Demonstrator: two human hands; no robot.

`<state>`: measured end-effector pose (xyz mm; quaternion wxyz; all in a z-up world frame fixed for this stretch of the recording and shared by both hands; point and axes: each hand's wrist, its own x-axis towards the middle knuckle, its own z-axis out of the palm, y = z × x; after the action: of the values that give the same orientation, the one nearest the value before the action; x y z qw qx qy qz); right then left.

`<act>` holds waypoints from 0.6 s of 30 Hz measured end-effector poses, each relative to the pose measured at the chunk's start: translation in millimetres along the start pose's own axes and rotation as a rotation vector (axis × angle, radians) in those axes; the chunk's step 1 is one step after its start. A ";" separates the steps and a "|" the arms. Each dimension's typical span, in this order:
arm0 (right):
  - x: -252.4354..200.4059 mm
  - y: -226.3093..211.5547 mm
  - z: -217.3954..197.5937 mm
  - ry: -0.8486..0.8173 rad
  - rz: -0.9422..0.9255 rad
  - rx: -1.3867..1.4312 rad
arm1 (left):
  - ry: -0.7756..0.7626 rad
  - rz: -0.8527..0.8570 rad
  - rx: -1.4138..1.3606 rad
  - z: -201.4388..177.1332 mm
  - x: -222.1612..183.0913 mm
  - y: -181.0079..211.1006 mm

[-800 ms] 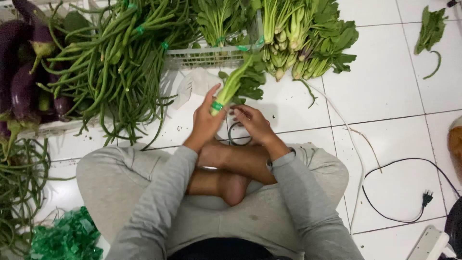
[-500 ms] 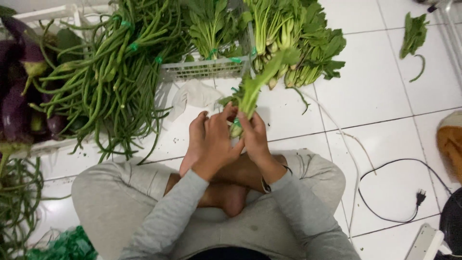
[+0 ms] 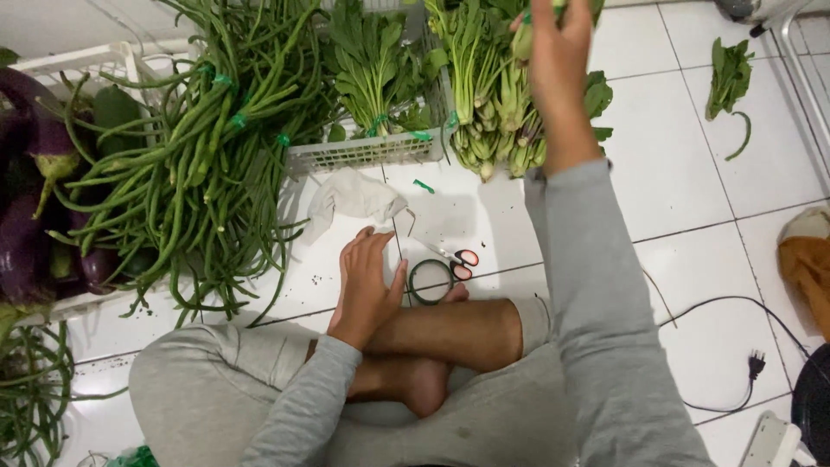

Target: Bundling leafy green vegetables using green tape and scissors while sitting on the floor

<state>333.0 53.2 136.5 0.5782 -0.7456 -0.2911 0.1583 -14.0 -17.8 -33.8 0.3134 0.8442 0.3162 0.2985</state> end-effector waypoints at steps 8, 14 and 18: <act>11.2 95.9 15.8 -0.204 0.334 -0.468 | 0.033 0.021 0.027 1.6 3.7 -6.6; -43.6 75.7 5.7 -0.215 0.114 -0.517 | 0.016 -0.022 0.004 2.5 4.6 -8.1; -80.0 102.8 -16.7 -0.204 -0.033 -0.463 | 0.022 0.035 -0.085 0.6 6.4 -8.9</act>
<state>305.9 -25.7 35.1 0.3623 -0.8333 -0.3886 0.1526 -12.7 -8.0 -38.6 0.3404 0.8323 0.2916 0.3263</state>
